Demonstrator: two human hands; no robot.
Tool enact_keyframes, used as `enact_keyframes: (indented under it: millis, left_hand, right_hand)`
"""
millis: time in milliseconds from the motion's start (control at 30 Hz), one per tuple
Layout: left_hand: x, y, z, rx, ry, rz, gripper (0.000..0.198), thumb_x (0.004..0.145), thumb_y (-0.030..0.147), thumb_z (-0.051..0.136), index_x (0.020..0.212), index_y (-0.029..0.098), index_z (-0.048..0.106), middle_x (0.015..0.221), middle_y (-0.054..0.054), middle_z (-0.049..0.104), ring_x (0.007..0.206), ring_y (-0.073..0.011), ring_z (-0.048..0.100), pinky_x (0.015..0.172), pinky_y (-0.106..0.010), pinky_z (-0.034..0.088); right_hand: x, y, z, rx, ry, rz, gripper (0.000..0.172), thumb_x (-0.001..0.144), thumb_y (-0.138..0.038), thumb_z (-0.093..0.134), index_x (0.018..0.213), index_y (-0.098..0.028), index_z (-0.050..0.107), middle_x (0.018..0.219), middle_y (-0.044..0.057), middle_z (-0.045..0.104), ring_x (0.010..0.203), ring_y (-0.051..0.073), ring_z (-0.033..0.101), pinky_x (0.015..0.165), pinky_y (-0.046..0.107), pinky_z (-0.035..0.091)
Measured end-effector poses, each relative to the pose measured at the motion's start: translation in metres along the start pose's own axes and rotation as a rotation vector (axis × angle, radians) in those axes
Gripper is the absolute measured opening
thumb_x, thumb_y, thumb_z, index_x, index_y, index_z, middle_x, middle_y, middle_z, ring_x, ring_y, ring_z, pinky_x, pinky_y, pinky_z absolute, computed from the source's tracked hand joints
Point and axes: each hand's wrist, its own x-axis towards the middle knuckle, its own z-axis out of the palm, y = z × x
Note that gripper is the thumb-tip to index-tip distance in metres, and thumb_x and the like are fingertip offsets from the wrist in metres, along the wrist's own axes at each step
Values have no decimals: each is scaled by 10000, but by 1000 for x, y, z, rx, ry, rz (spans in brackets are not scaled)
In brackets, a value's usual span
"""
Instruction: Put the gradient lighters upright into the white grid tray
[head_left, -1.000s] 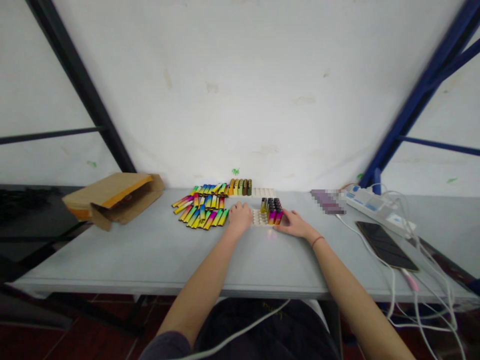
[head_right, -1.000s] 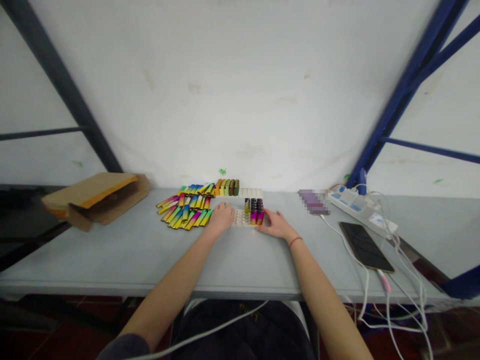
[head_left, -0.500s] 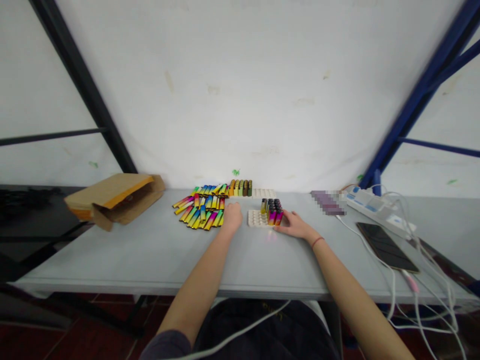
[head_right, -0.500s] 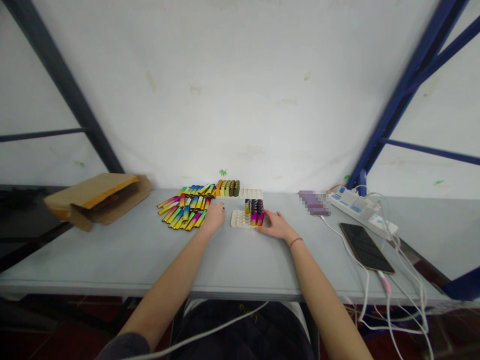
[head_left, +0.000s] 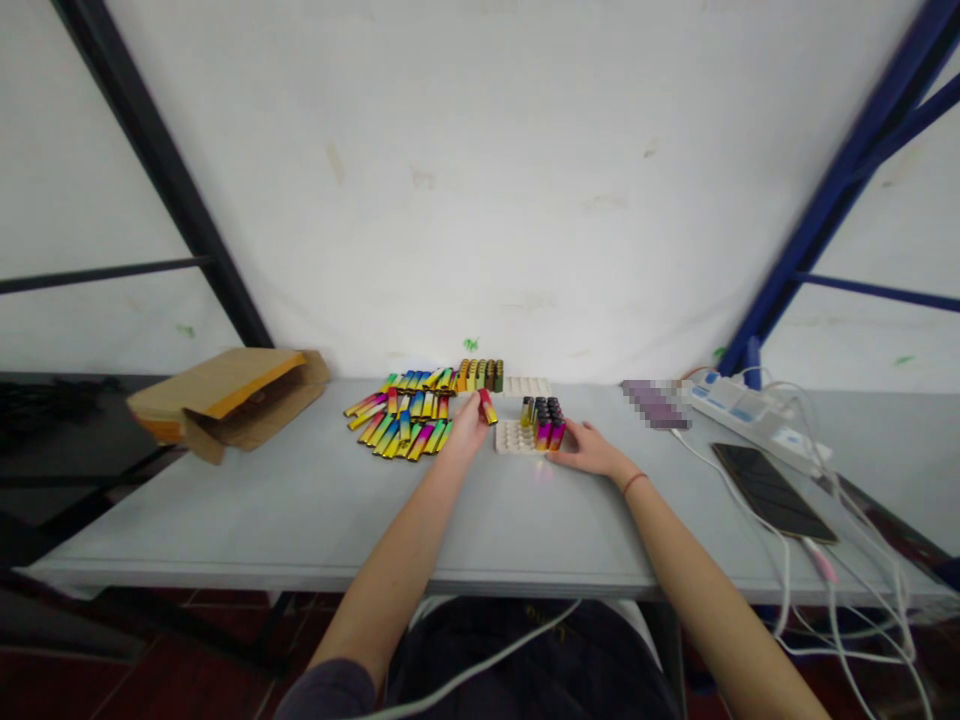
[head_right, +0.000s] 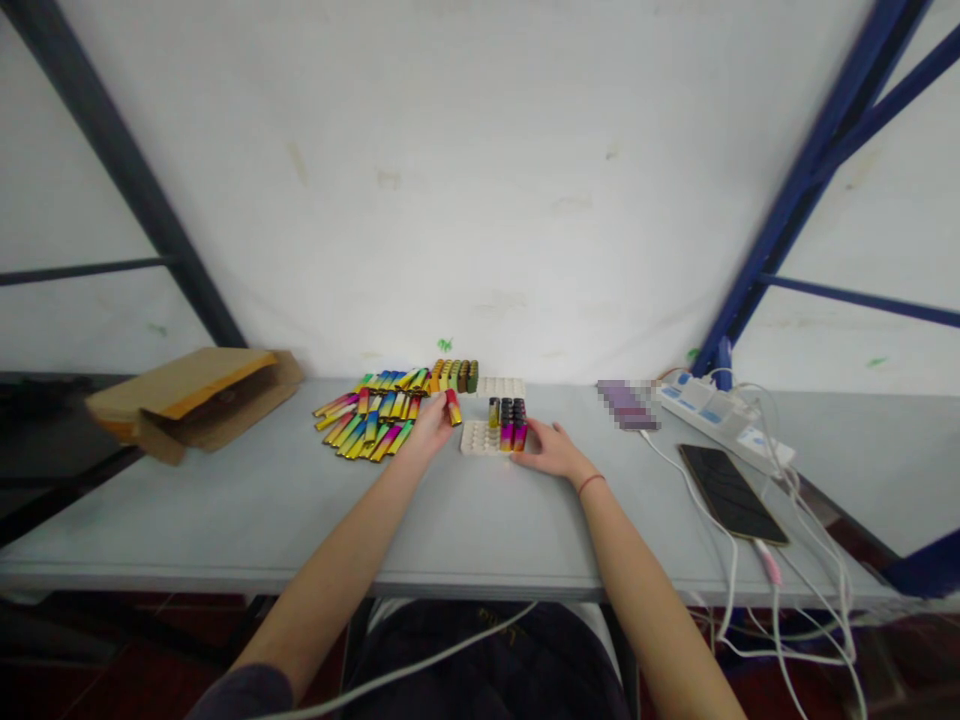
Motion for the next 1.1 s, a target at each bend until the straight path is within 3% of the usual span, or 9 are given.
enact_keyframes:
  millis: [167, 233, 400, 467, 533, 600, 667, 833, 1100]
  left_hand:
    - [-13, 11, 2, -165, -87, -135, 178, 980, 274, 458, 839, 192, 527, 731, -1, 637, 611, -74, 609, 642, -206, 508]
    - [-18, 14, 2, -175, -140, -169, 204, 988, 332, 426, 851, 205, 508, 693, 23, 613, 546, -75, 573, 598, -225, 495]
    - [-18, 12, -1, -41, -203, -166, 363, 945, 513, 419, 810, 193, 523, 477, 97, 343, 326, -49, 280, 373, -175, 249]
    - [-15, 8, -2, 26, -208, -125, 428, 910, 585, 445, 768, 187, 510, 477, 97, 334, 329, -50, 310, 374, -176, 266]
    - [-11, 3, -2, 81, -200, -36, 457, 888, 614, 474, 740, 182, 490, 527, 71, 433, 372, -53, 417, 417, -178, 345]
    - [-9, 0, -2, 118, -202, 56, 466, 892, 615, 467, 727, 180, 481, 579, 44, 504, 413, -61, 481, 447, -185, 386]
    - [-9, -1, -3, 132, -216, 90, 455, 911, 586, 441, 706, 182, 472, 542, 52, 471, 377, -54, 425, 407, -176, 337]
    - [-13, 5, -6, 166, -214, -20, 477, 920, 568, 353, 618, 203, 413, 421, 92, 244, 304, -50, 188, 332, -177, 132]
    - [-13, 3, -3, 154, -145, 4, 282, 884, 419, 354, 695, 218, 411, 406, 108, 211, 299, -54, 142, 342, -165, 91]
  right_hand:
    - [-1, -1, -1, 2, 6, 5, 645, 805, -533, 613, 1310, -145, 511, 1027, 110, 683, 972, 291, 601, 948, 481, 398]
    - [-1, -1, -1, 5, 2, 8, 657, 807, -535, 607, 1314, -132, 505, 1036, 121, 683, 981, 297, 599, 965, 493, 389]
    - [0, 2, 1, 7, -1, 0, 657, 804, -528, 610, 1328, -150, 494, 1071, 113, 682, 998, 294, 606, 1011, 514, 356]
    - [0, 3, 2, 6, 2, 3, 668, 802, -535, 608, 1330, -142, 495, 1079, 121, 681, 1007, 299, 606, 1004, 513, 366]
    - [0, 3, 2, 7, 5, 0, 679, 802, -540, 607, 1337, -139, 490, 1081, 121, 681, 1011, 298, 607, 1004, 513, 368]
    - [0, 2, 1, 7, 1, 1, 685, 803, -538, 608, 1346, -140, 484, 1081, 119, 682, 1012, 296, 609, 1005, 510, 367]
    - [0, 2, 1, 6, -9, 8, 690, 805, -540, 605, 1348, -132, 482, 1089, 129, 679, 1024, 301, 604, 998, 506, 372]
    - [1, 3, 1, 4, -15, 10, 729, 809, -553, 603, 1365, -104, 461, 1125, 149, 669, 1034, 308, 599, 1022, 523, 348]
    - [1, 5, 2, 13, 4, -7, 696, 805, -541, 614, 1366, -154, 469, 1196, 135, 656, 1053, 301, 596, 1026, 523, 350]
